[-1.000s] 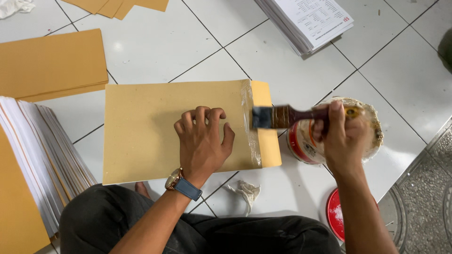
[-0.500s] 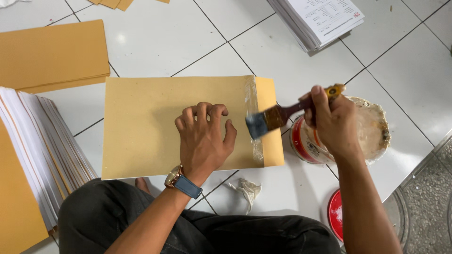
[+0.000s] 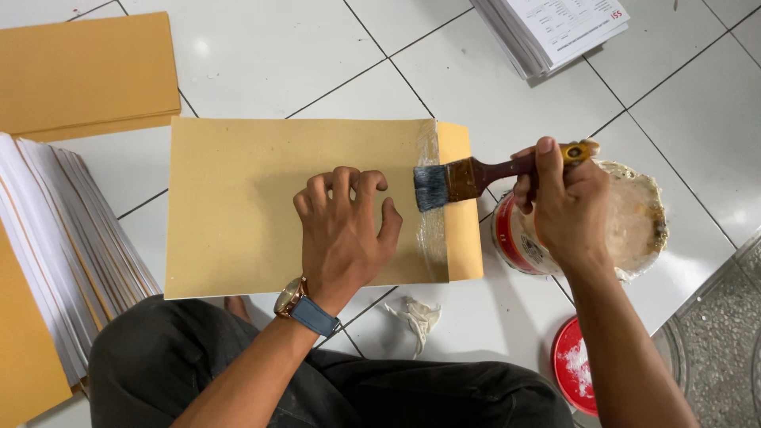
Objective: The person applies glue with a brush to the flaps of envelopes, wipes excess with a cloth, and stacks the completed envelopes.
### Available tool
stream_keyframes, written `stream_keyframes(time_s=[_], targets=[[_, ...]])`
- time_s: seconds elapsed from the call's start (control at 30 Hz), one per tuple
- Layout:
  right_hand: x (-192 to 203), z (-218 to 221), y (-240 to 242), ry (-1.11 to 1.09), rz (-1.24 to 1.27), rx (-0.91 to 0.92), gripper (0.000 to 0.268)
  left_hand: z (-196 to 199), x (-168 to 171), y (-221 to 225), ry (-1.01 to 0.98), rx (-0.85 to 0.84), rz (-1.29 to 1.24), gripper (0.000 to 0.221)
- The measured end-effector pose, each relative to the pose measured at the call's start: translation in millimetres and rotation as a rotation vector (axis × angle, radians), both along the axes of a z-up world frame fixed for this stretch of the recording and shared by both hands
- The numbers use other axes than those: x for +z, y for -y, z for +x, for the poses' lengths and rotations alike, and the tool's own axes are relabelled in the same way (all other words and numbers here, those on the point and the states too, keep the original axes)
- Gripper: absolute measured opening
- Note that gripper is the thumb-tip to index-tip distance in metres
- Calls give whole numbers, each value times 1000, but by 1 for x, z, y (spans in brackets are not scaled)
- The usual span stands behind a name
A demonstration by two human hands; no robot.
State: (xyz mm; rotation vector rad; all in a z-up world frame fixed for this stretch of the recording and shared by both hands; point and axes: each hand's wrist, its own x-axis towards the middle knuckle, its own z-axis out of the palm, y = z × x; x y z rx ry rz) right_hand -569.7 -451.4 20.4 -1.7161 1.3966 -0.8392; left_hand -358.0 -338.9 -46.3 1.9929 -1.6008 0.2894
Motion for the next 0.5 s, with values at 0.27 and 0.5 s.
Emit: stream_keyframes(time_s=[0.27, 0.5], targets=[[11, -4, 14, -265, 119, 125, 65, 0, -1, 2, -10, 11, 8, 18], [5, -3, 49, 56, 17, 151, 40, 0, 1, 2, -14, 25, 12, 18]])
